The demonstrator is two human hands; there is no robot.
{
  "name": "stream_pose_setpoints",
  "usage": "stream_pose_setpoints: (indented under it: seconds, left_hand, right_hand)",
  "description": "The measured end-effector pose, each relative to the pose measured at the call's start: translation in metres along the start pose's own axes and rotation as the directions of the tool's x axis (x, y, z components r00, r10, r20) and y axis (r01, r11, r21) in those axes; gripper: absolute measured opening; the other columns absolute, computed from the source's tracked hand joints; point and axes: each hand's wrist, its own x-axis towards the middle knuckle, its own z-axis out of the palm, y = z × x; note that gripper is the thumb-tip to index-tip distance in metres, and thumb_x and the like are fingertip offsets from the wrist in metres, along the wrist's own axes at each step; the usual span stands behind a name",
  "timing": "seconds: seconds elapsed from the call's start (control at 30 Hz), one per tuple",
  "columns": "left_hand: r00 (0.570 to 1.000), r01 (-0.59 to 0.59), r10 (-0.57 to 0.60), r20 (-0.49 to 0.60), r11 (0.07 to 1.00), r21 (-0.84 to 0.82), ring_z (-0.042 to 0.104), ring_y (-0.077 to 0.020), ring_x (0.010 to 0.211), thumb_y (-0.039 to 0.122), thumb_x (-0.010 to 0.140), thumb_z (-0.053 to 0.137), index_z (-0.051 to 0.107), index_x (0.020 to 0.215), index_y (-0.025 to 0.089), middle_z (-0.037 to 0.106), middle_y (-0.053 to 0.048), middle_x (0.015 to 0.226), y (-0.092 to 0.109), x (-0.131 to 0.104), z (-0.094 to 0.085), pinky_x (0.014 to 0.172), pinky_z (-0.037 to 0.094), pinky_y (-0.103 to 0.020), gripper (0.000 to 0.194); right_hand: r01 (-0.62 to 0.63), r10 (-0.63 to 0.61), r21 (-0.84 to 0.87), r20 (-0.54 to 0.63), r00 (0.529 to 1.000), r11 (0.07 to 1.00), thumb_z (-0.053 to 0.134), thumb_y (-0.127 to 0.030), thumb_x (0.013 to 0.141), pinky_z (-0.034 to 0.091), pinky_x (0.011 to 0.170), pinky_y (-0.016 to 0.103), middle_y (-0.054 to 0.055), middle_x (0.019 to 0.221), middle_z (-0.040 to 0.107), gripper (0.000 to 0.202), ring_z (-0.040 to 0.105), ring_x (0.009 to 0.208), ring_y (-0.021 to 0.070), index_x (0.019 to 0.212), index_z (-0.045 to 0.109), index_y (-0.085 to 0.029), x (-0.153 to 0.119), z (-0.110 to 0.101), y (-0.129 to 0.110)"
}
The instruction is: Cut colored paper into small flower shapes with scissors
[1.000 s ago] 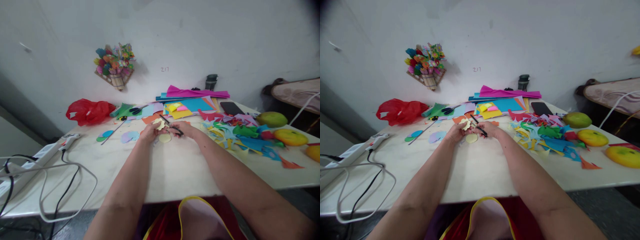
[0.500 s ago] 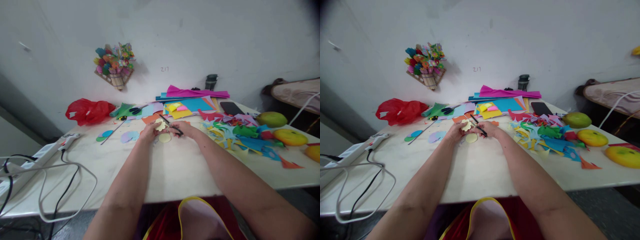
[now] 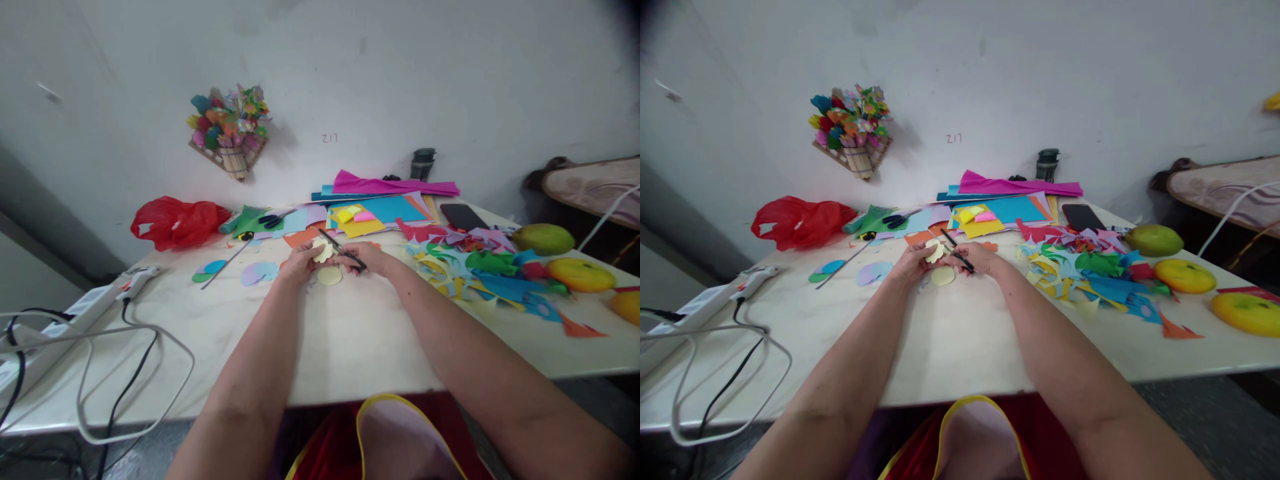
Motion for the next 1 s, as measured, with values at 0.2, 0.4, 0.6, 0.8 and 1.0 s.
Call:
stream_pose_setpoints:
  seconds: [0.2,0.4,0.6,0.8,1.0]
  left_hand:
    - [0.999,-0.025,0.025,-0.045,1.000,-0.005,0.065,-0.0141,0.058,0.020,0.064,0.079,0.062,0.070,0.012,0.068,-0.005,0.068,-0.0022,0.0001,0.0021,0.061,0.055,-0.026,0.020]
    - [0.995,-0.036,0.038,-0.091,0.999,0.022,0.060,-0.0113,0.053,0.020,0.062,0.078,0.064,0.063,0.012,0.066,-0.004,0.061,-0.0049,0.0028,-0.0010,0.051,0.047,-0.021,0.016]
    - [0.989,-0.058,0.059,-0.135,0.998,0.016,0.058,-0.0106,0.053,0.019,0.061,0.078,0.066,0.064,0.012,0.065,-0.004,0.061,-0.0065,0.0045,-0.0024,0.055,0.048,-0.023,0.015]
    - [0.987,-0.059,0.058,-0.149,0.998,-0.002,0.058,-0.0106,0.054,0.019,0.058,0.079,0.066,0.064,0.011,0.065,-0.003,0.061,-0.0061,0.0041,-0.0008,0.054,0.048,-0.021,0.017]
    - [0.987,-0.059,0.058,-0.149,0.998,-0.004,0.060,-0.0113,0.056,0.022,0.056,0.082,0.065,0.066,0.011,0.066,-0.004,0.063,-0.0060,0.0037,-0.0002,0.057,0.048,-0.023,0.022]
  right_hand:
    - [0.004,-0.004,-0.001,0.006,1.000,1.000,0.073,-0.030,0.076,0.034,0.036,0.017,-0.005,0.050,0.055,0.023,0.046,0.036,0.0051,0.072,0.057,-0.015,-0.0010,-0.0006,0.0000]
    - [0.014,-0.014,-0.056,0.011,1.000,0.998,0.071,-0.032,0.078,0.024,0.031,0.017,-0.003,0.052,0.056,0.021,0.048,0.036,0.0059,0.077,0.059,-0.014,-0.0007,-0.0019,0.0016]
    - [0.025,-0.024,-0.030,0.033,0.999,0.999,0.068,-0.035,0.080,0.025,0.030,0.017,-0.002,0.054,0.059,0.024,0.052,0.037,0.0070,0.078,0.058,-0.013,0.0016,-0.0024,0.0045]
    - [0.033,-0.032,-0.017,0.035,0.999,0.999,0.069,-0.035,0.079,0.025,0.030,0.016,-0.002,0.054,0.059,0.024,0.051,0.037,0.0065,0.079,0.058,-0.014,0.0022,-0.0014,0.0066]
    - [0.028,-0.028,-0.008,0.030,0.999,1.000,0.068,-0.032,0.080,0.024,0.029,0.016,-0.002,0.052,0.057,0.021,0.048,0.035,0.0055,0.077,0.057,-0.014,0.0013,0.0013,0.0046]
